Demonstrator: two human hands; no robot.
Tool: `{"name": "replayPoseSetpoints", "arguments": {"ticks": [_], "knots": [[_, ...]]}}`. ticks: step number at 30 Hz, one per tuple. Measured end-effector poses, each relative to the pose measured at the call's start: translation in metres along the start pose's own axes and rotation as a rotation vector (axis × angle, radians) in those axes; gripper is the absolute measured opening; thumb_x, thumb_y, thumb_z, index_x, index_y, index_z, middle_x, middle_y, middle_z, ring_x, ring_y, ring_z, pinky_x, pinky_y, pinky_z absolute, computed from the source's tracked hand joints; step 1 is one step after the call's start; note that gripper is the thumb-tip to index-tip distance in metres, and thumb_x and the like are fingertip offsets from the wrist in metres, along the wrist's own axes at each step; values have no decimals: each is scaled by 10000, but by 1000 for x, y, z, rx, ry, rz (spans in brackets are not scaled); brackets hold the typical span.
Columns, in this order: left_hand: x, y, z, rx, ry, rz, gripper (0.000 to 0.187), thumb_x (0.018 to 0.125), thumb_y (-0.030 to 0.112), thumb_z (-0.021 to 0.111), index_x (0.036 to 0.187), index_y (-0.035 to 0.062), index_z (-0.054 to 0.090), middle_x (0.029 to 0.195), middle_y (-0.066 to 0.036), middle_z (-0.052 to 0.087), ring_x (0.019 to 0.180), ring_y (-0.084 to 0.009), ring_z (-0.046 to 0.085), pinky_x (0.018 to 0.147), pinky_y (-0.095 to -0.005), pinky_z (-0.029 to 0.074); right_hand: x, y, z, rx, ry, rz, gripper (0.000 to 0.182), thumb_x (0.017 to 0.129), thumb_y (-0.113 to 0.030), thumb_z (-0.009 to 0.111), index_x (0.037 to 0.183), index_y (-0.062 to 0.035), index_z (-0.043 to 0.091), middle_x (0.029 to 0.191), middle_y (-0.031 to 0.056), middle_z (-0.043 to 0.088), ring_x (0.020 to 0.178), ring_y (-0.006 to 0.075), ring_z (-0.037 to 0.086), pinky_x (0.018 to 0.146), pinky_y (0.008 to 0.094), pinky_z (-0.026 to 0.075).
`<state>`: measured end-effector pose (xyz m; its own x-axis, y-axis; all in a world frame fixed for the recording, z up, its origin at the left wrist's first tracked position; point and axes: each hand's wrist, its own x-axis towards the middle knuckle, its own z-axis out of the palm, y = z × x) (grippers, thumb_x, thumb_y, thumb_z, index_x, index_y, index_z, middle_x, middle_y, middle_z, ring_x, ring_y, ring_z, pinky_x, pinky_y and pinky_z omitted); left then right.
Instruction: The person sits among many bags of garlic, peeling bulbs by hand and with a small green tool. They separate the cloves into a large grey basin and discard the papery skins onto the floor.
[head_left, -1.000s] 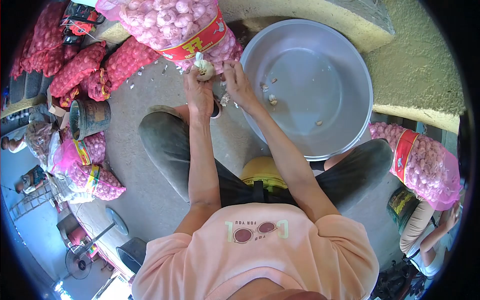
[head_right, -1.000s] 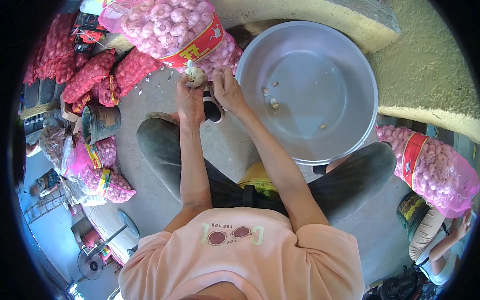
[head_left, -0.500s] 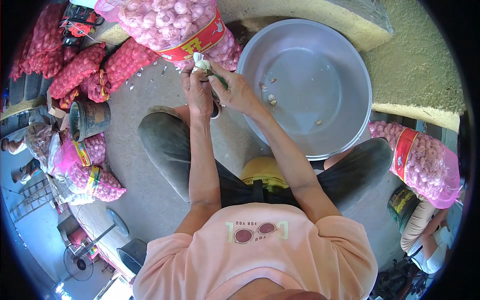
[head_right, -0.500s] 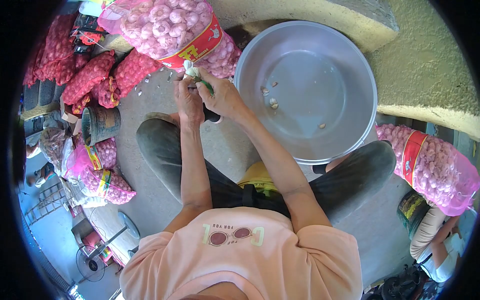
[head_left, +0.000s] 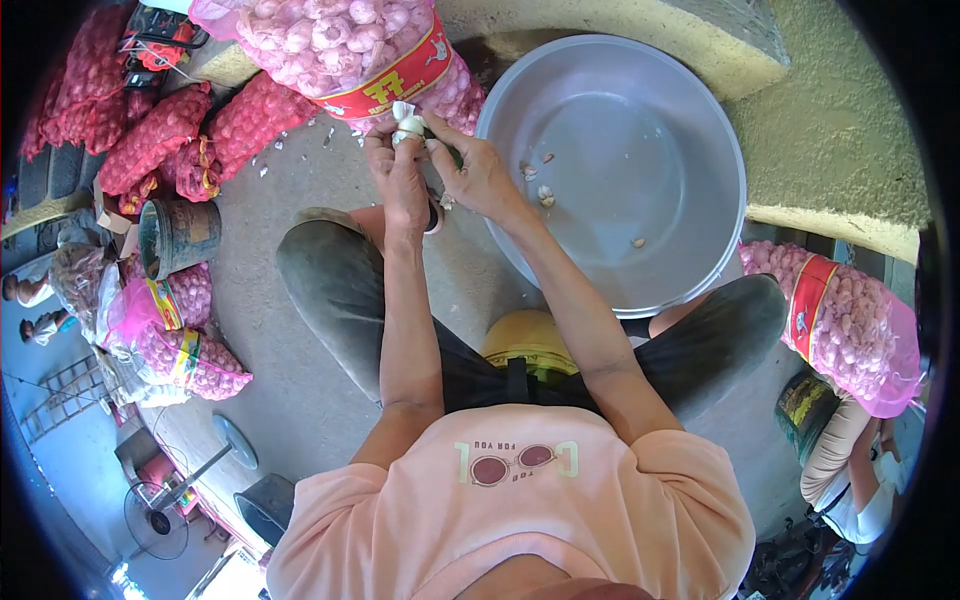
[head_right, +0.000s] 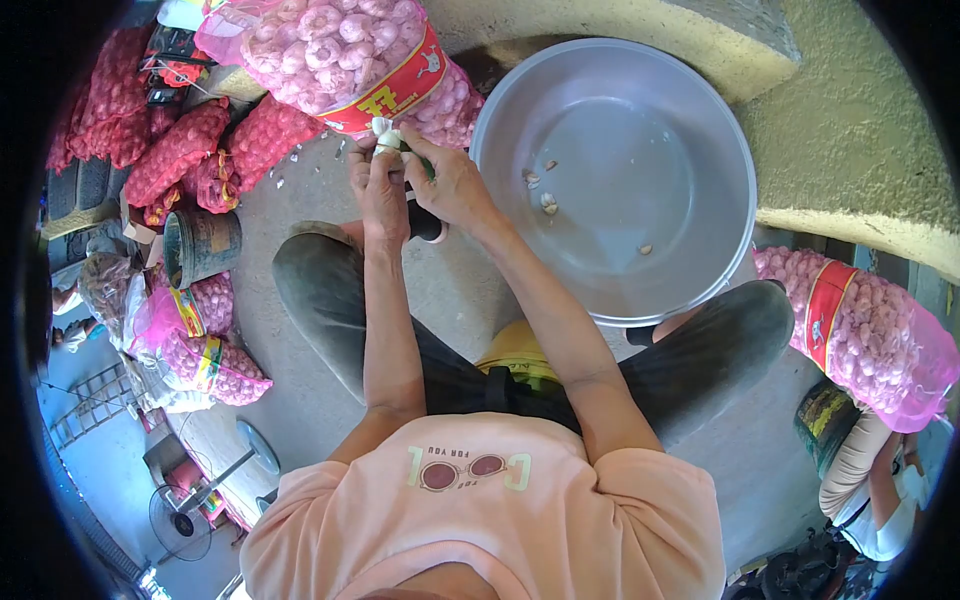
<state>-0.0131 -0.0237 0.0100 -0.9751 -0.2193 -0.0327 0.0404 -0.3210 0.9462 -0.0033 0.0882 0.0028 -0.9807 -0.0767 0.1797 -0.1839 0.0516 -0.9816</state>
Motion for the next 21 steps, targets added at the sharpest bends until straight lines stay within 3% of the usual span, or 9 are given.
{"name": "replayPoseSetpoints", "arguments": {"ticks": [1, 5, 8, 11, 13, 14, 16, 19, 21], "knots": [[0, 0, 0, 19, 1, 10, 278, 846, 51, 530, 1106, 44, 431, 1007, -64, 543, 848, -98, 552, 749, -242, 454, 0, 1, 1, -6, 52, -64, 393, 879, -164, 501, 1234, -1, 543, 1136, 211, 610, 1028, 305, 619, 877, 345, 474], [-1, 1, 3, 47, 7, 31, 285, 852, 51, 550, 1108, 41, 426, 984, -50, 532, 796, -78, 534, 703, -224, 440, 2, 0, 4, 1, 65, -53, 368, 869, -138, 516, 1210, -9, 567, 1151, 197, 604, 1048, 288, 613, 888, 336, 472], [1, 0, 2, 52, 16, 70, 269, 865, 58, 548, 1104, 45, 425, 985, -47, 526, 784, -76, 526, 696, -226, 439, 4, -4, 4, 9, 74, -54, 349, 884, -134, 521, 1208, -15, 572, 1111, 181, 639, 964, 238, 653, 857, 305, 485], [1, -2, -2, 23, -3, 53, 260, 862, 49, 540, 1096, 52, 425, 1008, -53, 517, 800, -83, 524, 706, -235, 442, 5, -4, 2, 251, 9, 132, 331, 912, -144, 521, 1221, -37, 576, 1035, 143, 674, 852, 164, 648, 810, 273, 497], [0, -1, -1, 20, 14, 60, 262, 858, 32, 528, 1095, 59, 420, 1020, -64, 512, 820, -95, 527, 716, -248, 447, 6, -8, -5, 564, -121, 301, 339, 947, -185, 495, 1263, -81, 558, 832, 42, 654, 642, 67, 557, 618, 217, 491], [0, 0, 0, 21, 14, 59, 262, 858, 32, 528, 1095, 59, 420, 1020, -64, 512, 820, -95, 527, 716, -248, 447, 7, -8, -10, 565, -121, 301, 339, 947, -185, 495, 1263, -81, 558, 832, 42, 654, 642, 67, 557, 618, 217, 491], [1, -1, -1, 12, 2, 76, 268, 852, 17, 517, 1096, 61, 417, 1034, -73, 510, 855, -114, 533, 744, -264, 453, 9, -10, -20, 695, -270, 448, 358, 956, -218, 486, 1294, -109, 531, 697, -48, 523, 498, 17, 445, 436, 181, 390], [3, -2, -3, 25, -5, 63, 259, 851, 11, 508, 1090, 62, 421, 1043, -73, 512, 897, -131, 542, 785, -279, 457, 8, -24, -25, 810, -277, 569, 369, 957, -246, 484, 1304, -121, 515, 659, -84, 409, 440, -6, 332, 368, 157, 275], [3, -2, -3, 47, -3, 66, 258, 851, 11, 508, 1089, 62, 424, 1050, -74, 513, 910, -139, 546, 800, -284, 457, 9, -22, -27, 834, -293, 573, 364, 955, -246, 491, 1295, -119, 521, 666, -82, 420, 441, -1, 344, 368, 159, 283]]}}
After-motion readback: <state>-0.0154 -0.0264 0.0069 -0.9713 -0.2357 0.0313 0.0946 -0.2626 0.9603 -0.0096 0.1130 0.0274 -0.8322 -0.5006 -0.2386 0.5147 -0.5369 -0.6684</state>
